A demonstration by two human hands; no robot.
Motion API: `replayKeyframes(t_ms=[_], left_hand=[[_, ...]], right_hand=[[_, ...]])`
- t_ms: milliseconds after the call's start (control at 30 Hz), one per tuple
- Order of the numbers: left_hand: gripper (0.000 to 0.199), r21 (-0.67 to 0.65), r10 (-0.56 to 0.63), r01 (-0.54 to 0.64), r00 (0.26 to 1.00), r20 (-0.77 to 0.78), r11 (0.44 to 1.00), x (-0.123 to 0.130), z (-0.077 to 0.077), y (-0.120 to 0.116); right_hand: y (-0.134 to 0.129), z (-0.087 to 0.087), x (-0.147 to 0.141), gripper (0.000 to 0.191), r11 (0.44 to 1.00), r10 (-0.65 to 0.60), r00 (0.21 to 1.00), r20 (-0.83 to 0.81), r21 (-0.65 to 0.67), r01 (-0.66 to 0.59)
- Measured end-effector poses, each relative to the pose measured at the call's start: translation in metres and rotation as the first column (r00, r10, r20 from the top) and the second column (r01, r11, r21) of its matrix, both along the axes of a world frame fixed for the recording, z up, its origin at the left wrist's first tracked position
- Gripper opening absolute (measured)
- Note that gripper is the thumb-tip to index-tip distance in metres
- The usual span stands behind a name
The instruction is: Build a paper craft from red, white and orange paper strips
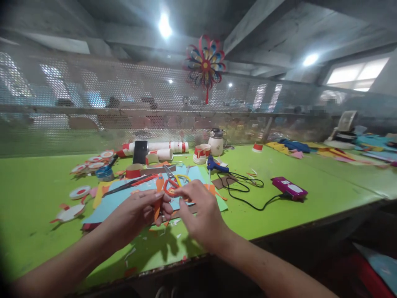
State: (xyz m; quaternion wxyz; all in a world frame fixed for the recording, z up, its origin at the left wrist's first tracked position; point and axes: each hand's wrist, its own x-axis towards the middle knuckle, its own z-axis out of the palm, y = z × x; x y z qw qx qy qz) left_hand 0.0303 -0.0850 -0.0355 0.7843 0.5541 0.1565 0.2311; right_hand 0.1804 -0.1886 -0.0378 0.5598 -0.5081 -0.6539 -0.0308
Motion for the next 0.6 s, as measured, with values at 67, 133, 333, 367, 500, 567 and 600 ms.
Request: replayKeyframes(t_ms=[67, 133, 333, 367, 500, 567, 600], left_hand=[[0.023, -0.001, -0.030, 0.030, 0.999, 0.021, 1.000, 0.002, 0.000, 0.004], [0.022, -0.009, -0.059, 0.060, 0.997, 0.051, 0.998, 0.005, 0.000, 0.007], [0.022, -0.017, -0.057, 0.059, 0.994, 0.097, 0.998, 0.011, -0.005, 0.012], [0.022, -0.016, -0.052, 0.054, 0.994, 0.096, 0.998, 0.011, -0.005, 0.013], [0.022, -0.003, -0.038, 0.038, 0.995, 0.088, 0.999, 0.011, -0.008, 0.016], [0.023, 0.009, -0.035, 0.035, 0.996, 0.079, 0.999, 0.011, -0.008, 0.018], [0.023, 0.012, -0.032, 0.032, 0.997, 0.072, 0.999, 0.011, -0.009, 0.020]], right_hand=[[0.017, 0.007, 0.008, 0.012, 0.970, 0.029, 0.973, -0.229, -0.228, -0.083], [0.033, 0.012, 0.012, 0.010, 0.881, 0.057, 0.889, -0.453, -0.396, -0.258], [0.055, 0.013, 0.009, 0.017, 0.746, 0.218, 0.684, -0.696, -0.334, -0.577], [0.058, 0.012, 0.008, 0.018, 0.736, 0.226, 0.668, -0.709, -0.325, -0.594], [0.068, 0.009, 0.007, 0.020, 0.733, 0.194, 0.635, -0.748, -0.320, -0.601], [0.073, 0.007, 0.007, 0.021, 0.750, 0.172, 0.640, -0.749, -0.321, -0.578], [0.075, 0.006, 0.008, 0.021, 0.758, 0.166, 0.645, -0.746, -0.322, -0.567]])
